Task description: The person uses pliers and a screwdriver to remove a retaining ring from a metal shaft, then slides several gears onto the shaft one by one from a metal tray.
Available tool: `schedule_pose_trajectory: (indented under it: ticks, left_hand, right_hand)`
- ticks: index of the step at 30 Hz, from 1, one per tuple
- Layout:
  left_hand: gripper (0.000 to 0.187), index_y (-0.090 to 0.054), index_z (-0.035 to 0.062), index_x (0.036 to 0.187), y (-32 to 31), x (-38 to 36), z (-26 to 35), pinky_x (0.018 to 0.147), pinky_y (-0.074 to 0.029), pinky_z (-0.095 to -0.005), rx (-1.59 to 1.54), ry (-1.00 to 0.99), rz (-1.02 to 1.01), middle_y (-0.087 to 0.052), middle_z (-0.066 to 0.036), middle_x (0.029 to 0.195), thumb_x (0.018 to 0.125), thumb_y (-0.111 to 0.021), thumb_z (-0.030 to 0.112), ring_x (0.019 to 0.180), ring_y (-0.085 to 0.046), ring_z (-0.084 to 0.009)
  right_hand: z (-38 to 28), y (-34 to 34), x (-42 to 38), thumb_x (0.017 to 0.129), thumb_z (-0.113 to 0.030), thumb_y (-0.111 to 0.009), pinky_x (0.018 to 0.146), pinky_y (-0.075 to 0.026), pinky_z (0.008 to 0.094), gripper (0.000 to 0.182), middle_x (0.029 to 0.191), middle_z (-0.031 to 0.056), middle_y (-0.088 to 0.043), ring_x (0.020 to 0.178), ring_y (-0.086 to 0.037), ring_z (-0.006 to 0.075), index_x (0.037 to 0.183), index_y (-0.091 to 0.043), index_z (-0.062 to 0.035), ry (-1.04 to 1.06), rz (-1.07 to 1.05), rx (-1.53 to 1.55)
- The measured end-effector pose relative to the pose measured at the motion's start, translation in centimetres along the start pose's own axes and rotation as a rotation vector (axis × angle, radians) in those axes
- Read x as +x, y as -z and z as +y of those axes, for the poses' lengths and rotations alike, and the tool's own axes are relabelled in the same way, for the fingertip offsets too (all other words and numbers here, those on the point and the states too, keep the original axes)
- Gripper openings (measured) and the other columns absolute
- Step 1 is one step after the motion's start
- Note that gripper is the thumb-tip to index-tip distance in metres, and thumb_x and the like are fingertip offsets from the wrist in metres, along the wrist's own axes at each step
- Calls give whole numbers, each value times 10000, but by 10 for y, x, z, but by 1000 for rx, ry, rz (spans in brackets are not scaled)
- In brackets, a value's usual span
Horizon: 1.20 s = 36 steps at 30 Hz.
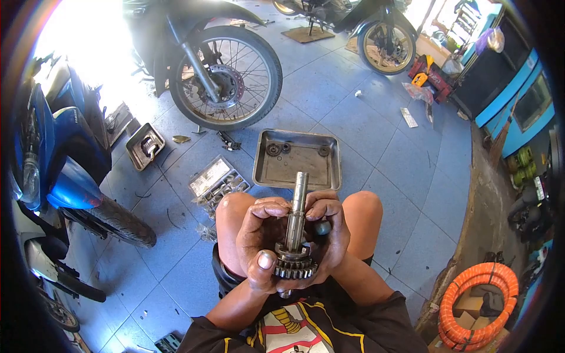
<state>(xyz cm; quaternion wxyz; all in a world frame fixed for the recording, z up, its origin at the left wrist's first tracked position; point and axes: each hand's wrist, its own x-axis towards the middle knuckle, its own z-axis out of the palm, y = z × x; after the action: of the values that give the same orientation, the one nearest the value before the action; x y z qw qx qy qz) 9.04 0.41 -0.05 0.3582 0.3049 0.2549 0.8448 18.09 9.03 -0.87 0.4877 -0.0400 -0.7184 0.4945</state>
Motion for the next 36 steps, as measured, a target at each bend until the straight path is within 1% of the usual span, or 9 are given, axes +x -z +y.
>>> schedule_pose_trajectory:
  ticks: [6, 10, 12, 14, 16, 23, 25, 31, 36]
  left_hand:
    - [697, -485, -34, 1159, -1, 2, -6, 955, -391, -359, 142, -58, 6, -475, -184, 1122, 765, -651, 516, 1064, -487, -262]
    - [650, -488, -15, 1126, 1, 1, -6, 933, -387, -344, 158, -39, 5, -475, -170, 1096, 759, -674, 488, 1039, -484, -247]
    - [637, -488, -12, 1113, 0, 3, -5, 921, -387, -342, 171, -50, 3, -472, -163, 1079, 757, -679, 480, 1023, -481, -243]
    - [624, -489, -8, 1101, -1, 6, -4, 909, -387, -340, 184, -57, 0, -468, -156, 1062, 755, -684, 473, 1007, -479, -240]
    - [616, -489, -5, 1079, -3, 9, -4, 884, -386, -337, 283, -179, -9, -456, -142, 1028, 740, -695, 466, 976, -473, -235]
    - [611, -507, 13, 1036, 2, 10, -4, 859, -385, -332, 289, -229, -73, -435, -130, 997, 663, -711, 451, 940, -460, -233]
    - [605, -486, -20, 1096, 3, 11, -1, 894, -362, -332, 244, -241, -152, -418, -135, 1046, 686, -720, 358, 969, -439, -213]
    - [596, -491, -34, 1085, 5, 10, 2, 905, -362, -330, 229, -178, -184, -429, -141, 1029, 682, -713, 346, 977, -440, -215]
    - [571, -503, -30, 1060, 5, 8, -1, 897, -365, -329, 211, -137, -139, -437, -148, 1032, 679, -706, 344, 965, -448, -216]
  right_hand:
    - [6, -1, -5, 626, -216, -877, 921, -425, 327, 621, 1072, 110, -427, 1006, -489, 178, 1053, -443, -92, -73, 34, 135]
    - [7, -1, -7, 655, -166, -865, 924, -431, 334, 564, 1073, 104, -431, 998, -496, 179, 1033, -453, -93, -97, 43, 195]
    - [5, 0, -1, 458, -379, -969, 857, -400, 348, 897, 1049, 146, -470, 979, -482, 235, 1093, -421, -62, 47, 4, 62]
    - [14, 1, -6, 455, -379, -970, 854, -402, 351, 899, 1045, 146, -476, 976, -484, 236, 1094, -421, -62, 25, 7, 80]
    - [16, 2, -6, 452, -379, -970, 852, -403, 353, 902, 1041, 146, -481, 973, -485, 237, 1094, -421, -62, 6, 5, 95]
    - [9, 2, -2, 446, -357, -966, 864, -403, 359, 889, 1036, 143, -485, 984, -490, 241, 1090, -426, -64, 49, -29, 74]
    - [7, 1, -3, 447, -354, -965, 866, -403, 359, 883, 1036, 144, -488, 990, -491, 243, 1085, -429, -64, 45, -34, 81]
    - [6, -2, -5, 455, -353, -969, 868, -411, 364, 863, 1042, 157, -508, 989, -507, 251, 1071, -436, -68, 62, 27, 147]
    - [0, 0, 4, 462, -346, -969, 858, -415, 362, 860, 1042, 159, -511, 995, -509, 256, 1073, -430, -71, 108, -12, 52]
